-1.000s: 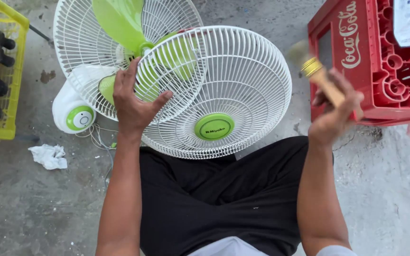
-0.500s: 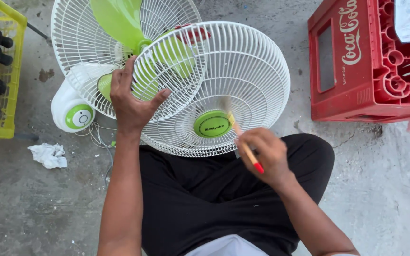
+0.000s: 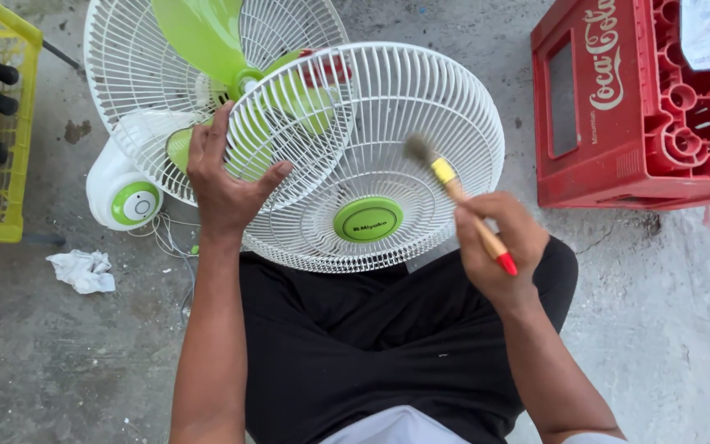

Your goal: Cleaning dust off the grills and blades of a disassembled electric fan using a brush.

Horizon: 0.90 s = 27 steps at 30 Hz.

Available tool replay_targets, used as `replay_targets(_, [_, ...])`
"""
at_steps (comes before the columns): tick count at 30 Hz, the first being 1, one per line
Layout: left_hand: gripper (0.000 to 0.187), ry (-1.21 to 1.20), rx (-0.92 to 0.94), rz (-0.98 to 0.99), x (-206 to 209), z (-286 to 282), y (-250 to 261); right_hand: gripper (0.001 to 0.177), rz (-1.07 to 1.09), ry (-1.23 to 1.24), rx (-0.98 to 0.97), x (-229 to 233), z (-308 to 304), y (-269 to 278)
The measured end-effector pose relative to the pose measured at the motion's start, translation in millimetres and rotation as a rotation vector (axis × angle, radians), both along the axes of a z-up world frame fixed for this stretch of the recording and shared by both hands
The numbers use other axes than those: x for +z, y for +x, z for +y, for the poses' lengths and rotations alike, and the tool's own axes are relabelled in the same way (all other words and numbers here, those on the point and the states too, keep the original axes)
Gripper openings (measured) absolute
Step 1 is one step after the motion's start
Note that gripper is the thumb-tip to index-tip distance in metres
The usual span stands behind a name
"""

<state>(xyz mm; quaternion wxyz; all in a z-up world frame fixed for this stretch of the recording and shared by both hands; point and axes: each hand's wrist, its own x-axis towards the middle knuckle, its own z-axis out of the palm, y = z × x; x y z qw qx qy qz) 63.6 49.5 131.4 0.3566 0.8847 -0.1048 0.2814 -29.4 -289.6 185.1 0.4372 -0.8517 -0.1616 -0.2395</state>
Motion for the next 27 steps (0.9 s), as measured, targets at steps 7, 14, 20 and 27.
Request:
replay_targets(7, [0.102,-0.013,-0.001,-0.01,1,-2,-1,0.008,0.081,0.017,0.025,-9,-9,-8])
replay_targets(14, [0.1,-0.009,0.001,-0.021,-6,4,-3,0.004,0.229,0.107,-0.006,-16,-19,-12])
replay_targets(20, [0.103,-0.022,-0.003,-0.003,-3,2,-5,0.014,0.33,0.234,0.075,-27,-16,0])
replay_targets(27, [0.105,0.008,0.002,-0.011,-3,1,-7,0.087,0.228,-0.523,0.051,-21,36,23])
